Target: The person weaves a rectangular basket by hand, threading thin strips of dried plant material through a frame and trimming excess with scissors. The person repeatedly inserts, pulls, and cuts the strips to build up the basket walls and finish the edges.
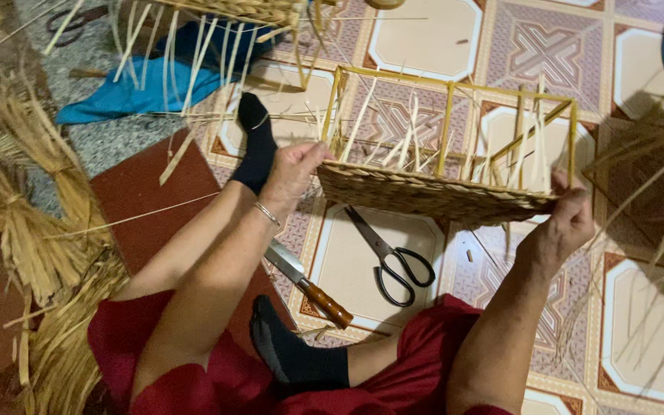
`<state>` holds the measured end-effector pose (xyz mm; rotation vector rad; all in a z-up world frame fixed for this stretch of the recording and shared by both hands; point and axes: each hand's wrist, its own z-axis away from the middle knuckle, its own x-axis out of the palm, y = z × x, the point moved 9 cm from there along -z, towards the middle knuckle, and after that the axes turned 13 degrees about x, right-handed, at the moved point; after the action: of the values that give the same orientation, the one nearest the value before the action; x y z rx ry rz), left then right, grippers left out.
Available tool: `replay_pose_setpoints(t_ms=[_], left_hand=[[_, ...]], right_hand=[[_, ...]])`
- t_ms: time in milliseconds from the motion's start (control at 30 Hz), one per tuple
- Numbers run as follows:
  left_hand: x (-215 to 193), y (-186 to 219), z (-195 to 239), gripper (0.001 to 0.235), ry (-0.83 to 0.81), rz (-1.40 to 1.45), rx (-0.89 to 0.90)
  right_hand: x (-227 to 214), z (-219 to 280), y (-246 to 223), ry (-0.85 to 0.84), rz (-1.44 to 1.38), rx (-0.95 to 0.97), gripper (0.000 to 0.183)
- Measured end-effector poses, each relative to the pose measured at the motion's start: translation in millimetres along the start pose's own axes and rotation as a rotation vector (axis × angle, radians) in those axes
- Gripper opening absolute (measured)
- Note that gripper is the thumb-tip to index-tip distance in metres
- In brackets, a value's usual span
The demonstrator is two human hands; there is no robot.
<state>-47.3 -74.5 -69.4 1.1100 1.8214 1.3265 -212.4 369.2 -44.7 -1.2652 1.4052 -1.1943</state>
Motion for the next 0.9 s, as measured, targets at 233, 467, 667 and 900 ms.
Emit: replay_pose_setpoints(t_ms=[233,467,667,900], left_hand=[[72,8,12,0.038,-0.119,0.164,-0.140],[74,25,23,0.030,-0.269,0.047,-0.057],[79,21,25,0.018,-0.110,-0.205,0.171],[76,20,26,0.026,-0.192,0.003,-0.071]], right_hand=[[-33,-17,33,0.052,-0.008,-0.045,0.065],[-29,-11,37,0.132,-0.028,-0.065,0.060],[-24,-10,29,0.143,0.013,-0.033,0.061],[-26,-11,33,0.152,-0.030,-0.074,0.062]])
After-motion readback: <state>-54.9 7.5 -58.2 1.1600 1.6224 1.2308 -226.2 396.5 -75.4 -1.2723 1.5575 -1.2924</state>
